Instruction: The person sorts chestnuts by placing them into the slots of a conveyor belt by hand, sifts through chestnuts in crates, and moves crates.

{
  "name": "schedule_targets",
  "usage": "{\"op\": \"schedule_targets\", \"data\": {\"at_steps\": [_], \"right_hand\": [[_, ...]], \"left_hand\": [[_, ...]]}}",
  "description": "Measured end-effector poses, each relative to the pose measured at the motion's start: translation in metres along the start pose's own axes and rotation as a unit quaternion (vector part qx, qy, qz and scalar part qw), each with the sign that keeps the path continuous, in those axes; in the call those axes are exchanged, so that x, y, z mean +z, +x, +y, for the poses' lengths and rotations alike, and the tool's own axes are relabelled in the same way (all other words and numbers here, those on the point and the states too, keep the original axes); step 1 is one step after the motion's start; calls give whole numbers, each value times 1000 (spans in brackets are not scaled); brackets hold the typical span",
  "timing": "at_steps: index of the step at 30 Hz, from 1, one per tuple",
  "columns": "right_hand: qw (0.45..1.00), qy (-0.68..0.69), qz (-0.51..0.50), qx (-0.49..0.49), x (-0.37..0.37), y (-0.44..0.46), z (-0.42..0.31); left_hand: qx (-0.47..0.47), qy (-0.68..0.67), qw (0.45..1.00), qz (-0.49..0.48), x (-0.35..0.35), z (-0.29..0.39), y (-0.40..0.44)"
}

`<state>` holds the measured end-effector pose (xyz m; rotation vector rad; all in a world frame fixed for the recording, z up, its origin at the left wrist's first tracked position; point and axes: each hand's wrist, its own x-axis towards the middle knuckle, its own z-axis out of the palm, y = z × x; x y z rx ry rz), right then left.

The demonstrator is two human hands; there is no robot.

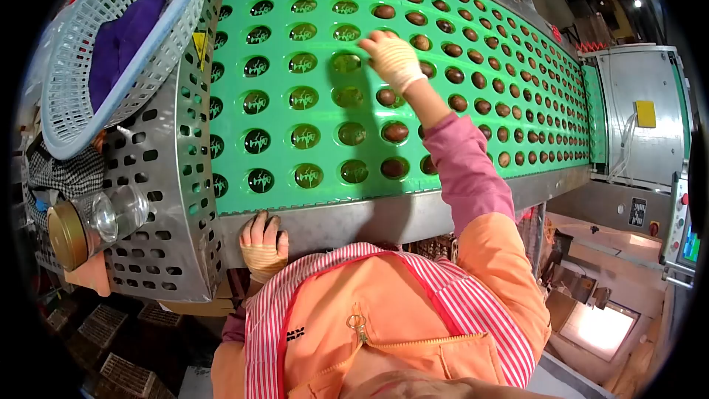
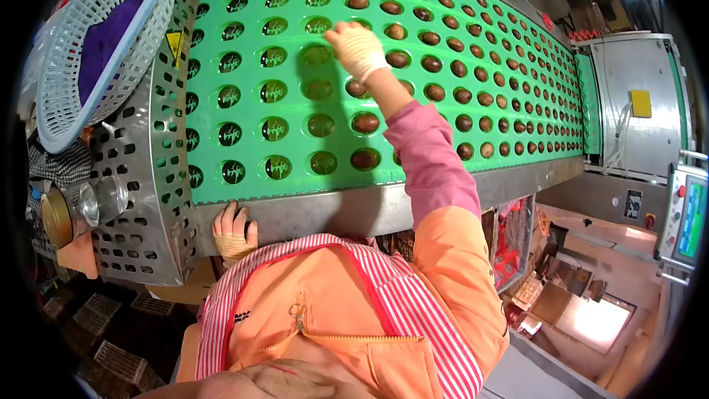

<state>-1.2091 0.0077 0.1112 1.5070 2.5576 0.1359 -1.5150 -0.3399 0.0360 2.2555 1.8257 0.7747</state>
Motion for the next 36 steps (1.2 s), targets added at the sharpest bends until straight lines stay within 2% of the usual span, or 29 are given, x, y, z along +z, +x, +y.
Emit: {"op": "schedule_targets", "data": {"at_steps": [1,3,4,5,7,9,11,12,13,14,15,16,17,19,22,25,26,28,29,30,31,32,33,35,36], "right_hand": [[997,-55,4,-55,-5,9,-13],[993,2,-13,-115,14,10,-25],[984,110,-86,-110,30,12,-23],[973,211,-29,-91,34,4,-23],[946,296,115,-71,24,-24,-1],[935,311,162,58,11,-70,30],[934,273,153,174,-20,-128,42],[920,289,100,245,-28,-156,42],[930,271,82,236,-12,-184,50],[907,318,24,274,-8,-209,42],[960,222,2,170,17,-233,45],[948,280,-25,152,34,-253,35],[972,203,-73,91,34,-262,19],[990,88,-30,109,56,-281,-7],[945,162,80,272,85,-291,-19],[927,181,102,314,79,-299,-29],[903,249,159,312,75,-309,-31],[856,278,272,340,61,-343,-36],[838,350,180,379,13,-366,-37],[828,315,282,369,59,-407,-17],[797,338,307,396,39,-452,-9],[805,284,257,453,39,-498,11],[791,285,331,429,88,-563,48],[770,54,246,586,99,-658,48],[765,29,232,600,86,-697,36]], "left_hand": [[3,-2,1000,2,1,-1,0],[13,-6,1000,5,3,-3,0],[25,-12,1000,14,4,-5,1],[21,-8,1000,14,3,-6,2],[13,-5,1000,7,4,-4,-1],[17,-6,1000,20,12,-9,-10],[15,-2,1000,8,11,-9,-11],[15,-4,1000,0,11,-10,-10],[15,-5,1000,-7,11,-11,-10],[14,-3,1000,-15,10,-10,-12],[13,-5,1000,-25,7,-9,-11],[11,-5,999,-34,5,-7,-9],[8,-3,999,-41,2,-5,-8],[-2,-16,999,-35,-1,-1,-7],[-15,-25,1000,-9,1,0,-8],[0,-34,999,32,7,-4,-11],[-17,-41,998,39,5,2,-11],[10,-54,994,100,17,3,-20],[-29,-52,998,18,13,23,-28],[-37,-75,996,7,6,56,-28],[-38,-111,993,-13,16,86,-30],[8,-178,984,-22,32,109,-32],[24,-213,976,-28,49,138,-34],[42,-265,957,-109,45,175,-42],[54,-291,943,-152,53,192,-45]]}}
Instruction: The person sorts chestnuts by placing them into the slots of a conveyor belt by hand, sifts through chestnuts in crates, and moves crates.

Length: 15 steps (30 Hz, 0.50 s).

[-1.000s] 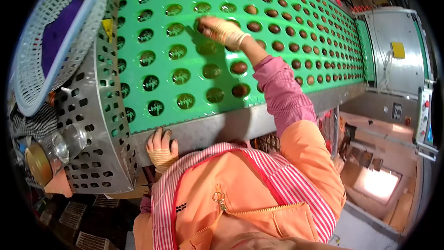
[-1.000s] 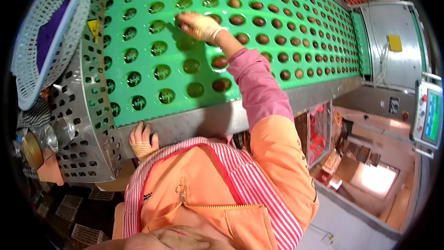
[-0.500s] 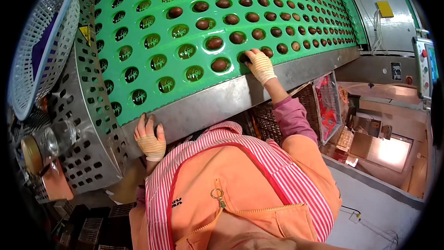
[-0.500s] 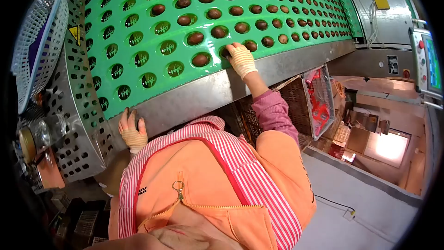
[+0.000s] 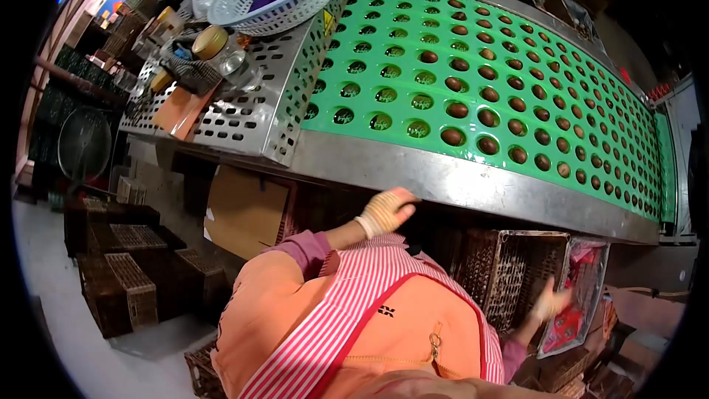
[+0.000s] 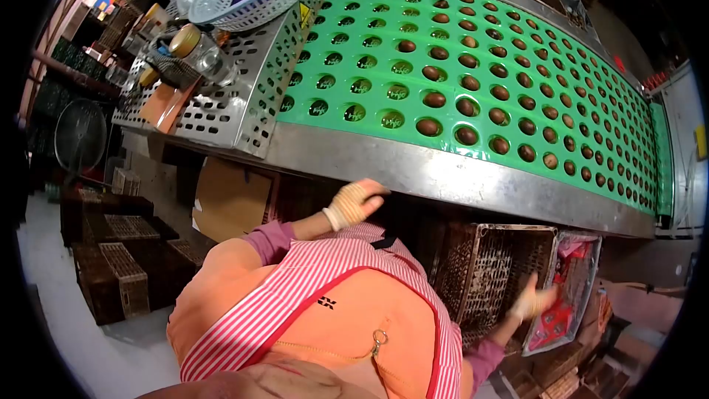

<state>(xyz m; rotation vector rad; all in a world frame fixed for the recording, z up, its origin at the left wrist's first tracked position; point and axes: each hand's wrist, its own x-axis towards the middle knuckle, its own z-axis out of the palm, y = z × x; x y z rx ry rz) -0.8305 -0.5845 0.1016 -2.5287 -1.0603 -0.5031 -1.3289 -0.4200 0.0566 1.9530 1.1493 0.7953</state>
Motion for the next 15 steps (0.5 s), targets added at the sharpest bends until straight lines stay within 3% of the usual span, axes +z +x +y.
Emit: {"op": "schedule_targets", "data": {"at_steps": [2,4,6,7,8,9,10,11,13,14,15], "right_hand": [[970,-192,-41,144,-18,-32,80],[937,-258,-33,234,-39,-78,141],[857,-325,-80,393,-49,-121,170],[855,-319,-101,396,-49,-148,199],[844,-241,-163,450,-38,-175,246],[844,122,-183,489,-40,-207,252],[681,431,-184,562,-43,-238,255],[618,473,-256,574,-75,-231,208],[667,407,-292,552,-116,-207,100],[646,551,-220,479,-79,-227,123],[636,528,-207,522,-39,-243,166]], "left_hand": [[-18,-33,995,-93,31,12,3],[-79,-69,978,-182,61,27,12],[-163,-111,944,-265,88,51,26],[-223,-194,907,-299,105,63,32],[-262,-253,884,-294,125,69,33],[-300,-313,849,-302,150,77,32],[-318,-323,824,-339,166,85,37],[-331,-331,797,-382,179,93,47],[-351,-338,791,-370,201,114,51],[-372,-336,790,-353,210,125,52],[-399,-332,790,-327,221,134,52]]}}
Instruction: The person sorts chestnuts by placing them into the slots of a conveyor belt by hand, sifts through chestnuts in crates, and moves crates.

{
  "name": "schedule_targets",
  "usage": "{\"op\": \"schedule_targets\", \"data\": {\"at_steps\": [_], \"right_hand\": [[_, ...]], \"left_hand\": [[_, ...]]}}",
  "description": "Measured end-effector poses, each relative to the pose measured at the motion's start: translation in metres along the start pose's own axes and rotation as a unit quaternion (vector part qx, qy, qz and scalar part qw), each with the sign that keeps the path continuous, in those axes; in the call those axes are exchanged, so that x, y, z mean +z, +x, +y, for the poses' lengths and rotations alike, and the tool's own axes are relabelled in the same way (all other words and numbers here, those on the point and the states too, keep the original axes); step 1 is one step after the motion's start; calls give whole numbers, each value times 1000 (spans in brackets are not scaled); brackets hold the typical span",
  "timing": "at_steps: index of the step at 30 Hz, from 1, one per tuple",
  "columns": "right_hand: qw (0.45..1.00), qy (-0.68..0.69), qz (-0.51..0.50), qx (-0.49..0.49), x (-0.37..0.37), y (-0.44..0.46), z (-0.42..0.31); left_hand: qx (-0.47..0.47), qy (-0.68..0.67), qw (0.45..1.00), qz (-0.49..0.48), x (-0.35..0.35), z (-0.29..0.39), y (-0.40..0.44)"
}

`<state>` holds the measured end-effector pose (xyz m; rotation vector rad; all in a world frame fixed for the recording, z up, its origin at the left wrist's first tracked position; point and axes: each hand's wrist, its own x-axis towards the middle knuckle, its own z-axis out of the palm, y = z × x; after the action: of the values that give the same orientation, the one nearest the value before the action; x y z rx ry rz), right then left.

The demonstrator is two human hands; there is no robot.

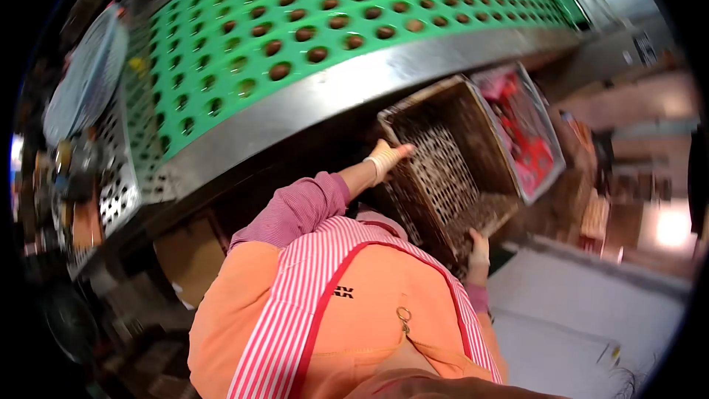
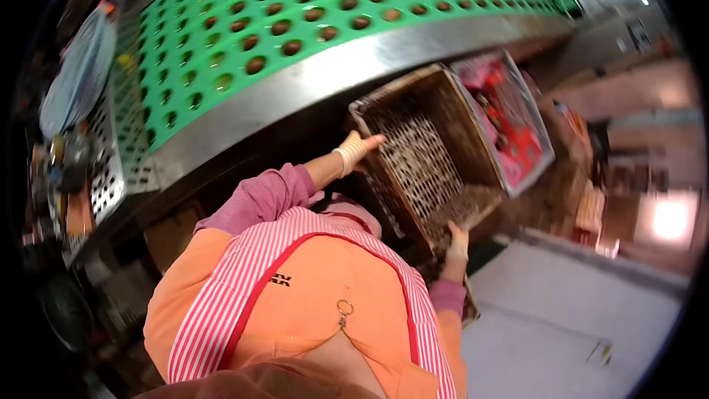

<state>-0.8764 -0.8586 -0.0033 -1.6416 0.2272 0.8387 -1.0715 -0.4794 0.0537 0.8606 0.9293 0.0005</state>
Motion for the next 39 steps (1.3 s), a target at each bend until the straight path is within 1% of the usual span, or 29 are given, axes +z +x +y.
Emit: {"op": "schedule_targets", "data": {"at_steps": [2,3,4,5,7,8,9,10,11,12,13,14,15,16,18,20,22,23,24,26,27,29,31,32,33,34,36,38,39], "right_hand": [[991,-84,106,2,-15,33,18],[995,-48,90,2,-18,34,26],[997,-20,73,2,-19,28,27],[996,-21,62,-65,-15,20,34],[993,-14,93,-66,-10,-16,40],[992,-4,104,-69,-8,-45,45],[993,18,112,-44,-15,-68,49],[992,37,116,-20,-23,-89,55],[994,38,101,-26,-31,-103,57],[996,37,79,-31,-43,-110,61],[998,-23,54,-26,-75,-109,79],[996,-86,25,-24,-97,-90,92],[998,-41,28,-49,-52,-120,66],[997,8,32,-70,1,-163,38],[990,112,-61,-52,9,-146,42],[966,218,-133,-31,6,-134,36],[967,159,-192,-59,19,-114,4],[961,144,-215,-98,33,-99,-14],[953,130,-236,-137,46,-83,-32],[945,121,-260,-160,107,-93,-49],[943,108,-260,-175,139,-103,-69],[941,71,-219,-249,192,-122,-106],[843,40,-470,-258,224,-91,-147],[825,30,-489,-283,252,-82,-163],[805,21,-508,-307,280,-72,-179],[784,14,-526,-331,309,-61,-195],[790,39,-492,-364,385,-213,-179],[752,26,-546,-368,427,-198,-189],[698,-31,-633,-333,453,-166,-204]], "left_hand": [[-8,64,989,134,18,-39,71],[-14,65,984,165,25,-27,56],[19,56,974,217,28,-33,59],[-5,55,981,183,19,-44,69],[29,39,987,154,8,-73,74],[85,26,984,154,12,-92,51],[110,12,970,215,21,-113,50],[96,-22,979,177,29,-93,-4],[134,-6,978,161,31,-93,-20],[124,20,982,138,30,-92,-30],[135,-1,985,107,31,-51,-91],[180,37,973,136,34,-53,-97],[137,103,976,134,32,-46,-109],[155,103,975,118,25,-28,-144],[210,114,965,109,15,-8,-169],[272,92,955,77,3,6,-190],[318,45,945,55,-14,27,-224],[366,4,928,68,-25,37,-247],[488,-60,870,24,-37,39,-249],[569,-20,820,59,-52,36,-251],[633,-62,763,116,-61,44,-257],[671,-127,714,156,-83,50,-304],[709,-180,651,203,-97,49,-347],[744,-220,597,205,-102,48,-361],[713,-141,613,310,-119,40,-348],[699,-167,627,300,-122,28,-386],[701,-242,590,319,-126,11,-408],[681,45,544,489,-160,-34,-428],[637,190,505,551,-173,-62,-437]]}}
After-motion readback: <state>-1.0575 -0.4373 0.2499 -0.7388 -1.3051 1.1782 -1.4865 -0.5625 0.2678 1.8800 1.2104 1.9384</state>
